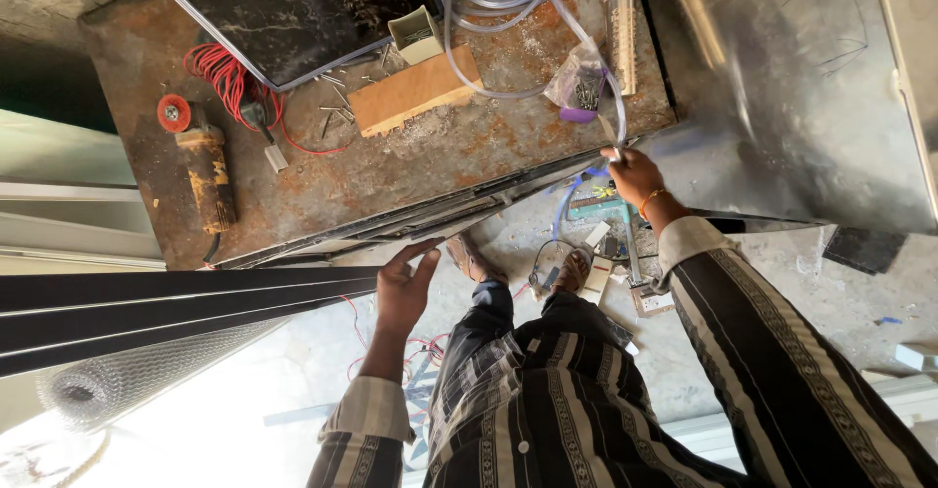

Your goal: The person applies a blue sealant strip along the edges of a rectangular glass pane using a small metal tool. They repeatedly smooth and press the sealant into the frame corners, then trim excess material with the tool.

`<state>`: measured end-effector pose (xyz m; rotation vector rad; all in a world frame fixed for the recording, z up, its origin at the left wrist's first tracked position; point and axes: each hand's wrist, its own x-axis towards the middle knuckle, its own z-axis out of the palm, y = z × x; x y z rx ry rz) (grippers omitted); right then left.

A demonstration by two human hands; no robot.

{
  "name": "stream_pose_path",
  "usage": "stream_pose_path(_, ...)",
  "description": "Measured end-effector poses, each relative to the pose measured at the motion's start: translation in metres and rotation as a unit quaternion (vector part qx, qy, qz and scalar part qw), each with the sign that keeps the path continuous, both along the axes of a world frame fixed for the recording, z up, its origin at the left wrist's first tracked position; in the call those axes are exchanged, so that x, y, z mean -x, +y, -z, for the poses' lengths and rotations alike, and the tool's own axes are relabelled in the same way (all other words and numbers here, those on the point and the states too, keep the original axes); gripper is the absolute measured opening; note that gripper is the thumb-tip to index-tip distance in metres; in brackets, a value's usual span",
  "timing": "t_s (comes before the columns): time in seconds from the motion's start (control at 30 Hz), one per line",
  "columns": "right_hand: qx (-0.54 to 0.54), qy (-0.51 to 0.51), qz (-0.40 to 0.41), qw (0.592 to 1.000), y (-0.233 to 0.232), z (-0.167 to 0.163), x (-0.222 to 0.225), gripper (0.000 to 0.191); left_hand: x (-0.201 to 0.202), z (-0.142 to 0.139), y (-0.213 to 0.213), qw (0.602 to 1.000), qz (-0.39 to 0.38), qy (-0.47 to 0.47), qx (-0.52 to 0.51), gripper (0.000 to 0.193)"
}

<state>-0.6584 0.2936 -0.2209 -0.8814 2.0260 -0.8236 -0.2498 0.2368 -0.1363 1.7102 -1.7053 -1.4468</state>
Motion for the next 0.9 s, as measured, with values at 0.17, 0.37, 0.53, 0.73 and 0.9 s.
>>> stream_pose_path(0.17, 0.075, 0.013, 0.074, 0.994, 0.048, -0.03, -0.007, 0.023, 0.004, 0.009, 0.006, 0.98, 0.07, 0.148, 0.116, 0.027)
stream_pose_path(0.37, 0.353, -0.057, 0.019, 0.934, 0.1, -0.113, 0.01, 0.014, -0.002, 0.025, 0.012, 0.997, -0.004, 0.026, -0.077, 0.032)
stream_pose_path(0.53, 0.295, -0.116, 0.158, 0.935, 0.133, -0.182, 0.011, 0.019, 0.017, 0.056, 0.012, 0.967, 0.028, 0.25, -0.036, 0.028)
stream_pose_path(0.73, 0.348, -0.193, 0.166, 0.902, 0.133, -0.226, -0.005, 0.015, 0.039, 0.081, 0.002, 0.951, 0.045, 0.286, -0.106, 0.028)
stream_pose_path(0.9, 0.339, -0.191, 0.149, 0.909, 0.129, -0.265, -0.039, 0.015, 0.034, 0.091, -0.035, 0.942, 0.091, 0.315, -0.076, 0.026)
